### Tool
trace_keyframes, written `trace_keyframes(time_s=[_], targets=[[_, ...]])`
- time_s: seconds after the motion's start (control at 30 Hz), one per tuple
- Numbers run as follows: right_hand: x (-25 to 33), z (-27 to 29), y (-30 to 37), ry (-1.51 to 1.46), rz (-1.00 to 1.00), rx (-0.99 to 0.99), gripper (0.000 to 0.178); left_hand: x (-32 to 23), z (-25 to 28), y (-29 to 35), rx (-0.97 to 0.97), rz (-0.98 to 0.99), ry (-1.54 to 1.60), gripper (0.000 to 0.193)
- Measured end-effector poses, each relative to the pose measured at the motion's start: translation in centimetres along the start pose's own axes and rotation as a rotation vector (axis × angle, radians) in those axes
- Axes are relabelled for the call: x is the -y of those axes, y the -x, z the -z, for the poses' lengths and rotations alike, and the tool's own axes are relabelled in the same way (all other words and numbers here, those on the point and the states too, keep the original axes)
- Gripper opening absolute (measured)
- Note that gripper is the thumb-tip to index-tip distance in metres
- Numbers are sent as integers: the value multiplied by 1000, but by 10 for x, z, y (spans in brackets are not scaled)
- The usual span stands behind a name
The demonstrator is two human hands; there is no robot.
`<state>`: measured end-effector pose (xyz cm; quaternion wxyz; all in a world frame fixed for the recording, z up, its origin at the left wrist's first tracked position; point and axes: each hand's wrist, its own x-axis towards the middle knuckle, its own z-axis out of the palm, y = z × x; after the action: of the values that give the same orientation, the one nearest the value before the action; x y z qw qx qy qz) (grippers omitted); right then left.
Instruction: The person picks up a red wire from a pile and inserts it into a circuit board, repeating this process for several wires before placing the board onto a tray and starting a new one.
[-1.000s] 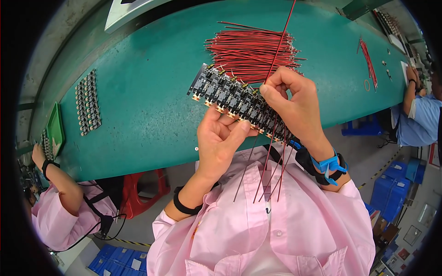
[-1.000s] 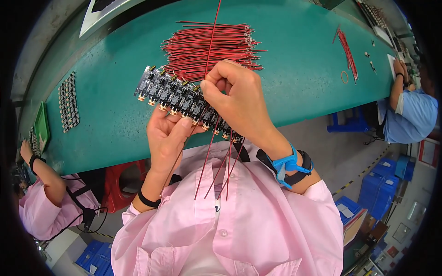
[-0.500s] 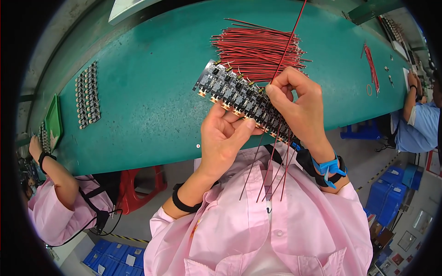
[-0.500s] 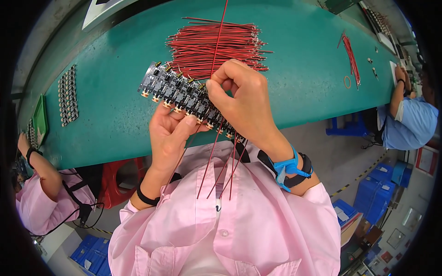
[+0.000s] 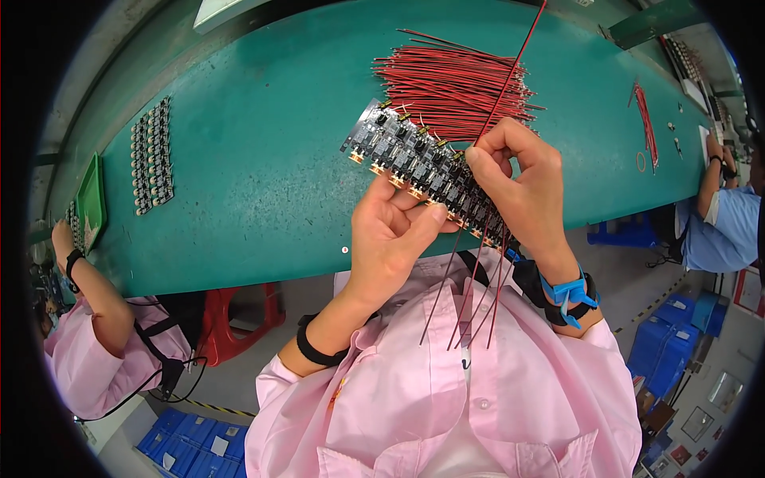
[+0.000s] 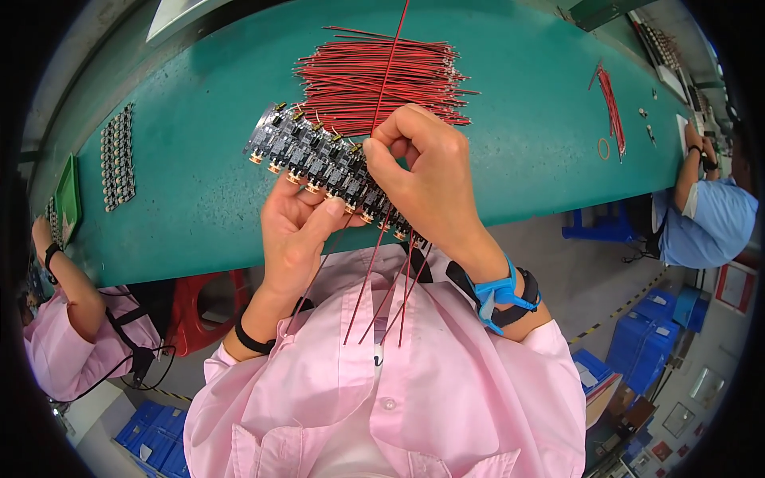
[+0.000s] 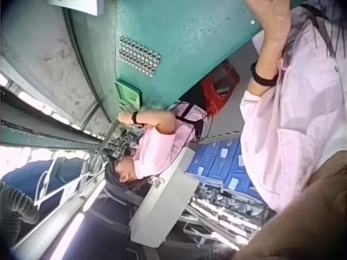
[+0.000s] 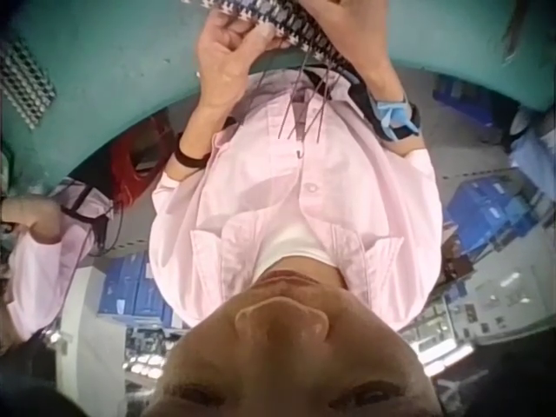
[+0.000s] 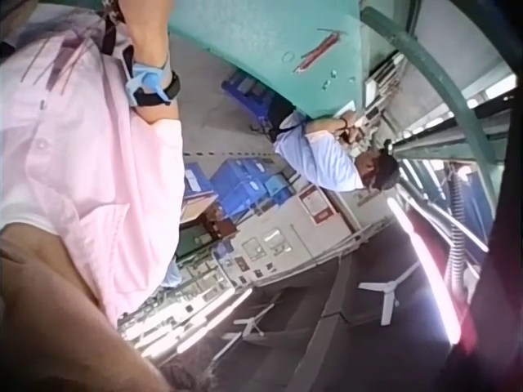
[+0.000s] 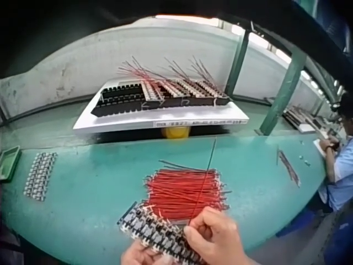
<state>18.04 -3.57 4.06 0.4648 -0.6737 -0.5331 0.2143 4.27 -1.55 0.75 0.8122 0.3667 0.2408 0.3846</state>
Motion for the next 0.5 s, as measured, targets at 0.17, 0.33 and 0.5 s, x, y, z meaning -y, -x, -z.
trace_keyframes(time_s=[0.17,0.33,0.5], targets=[[0,-1,-1,29,53,4,9,0,0,0,9,5,17,34],[-2,-2,0,17,51,-1,7,-1,0,0,17,5,23,33],[3,-1,0,43,15,31,8,-1,2,0,25,0,23,33]])
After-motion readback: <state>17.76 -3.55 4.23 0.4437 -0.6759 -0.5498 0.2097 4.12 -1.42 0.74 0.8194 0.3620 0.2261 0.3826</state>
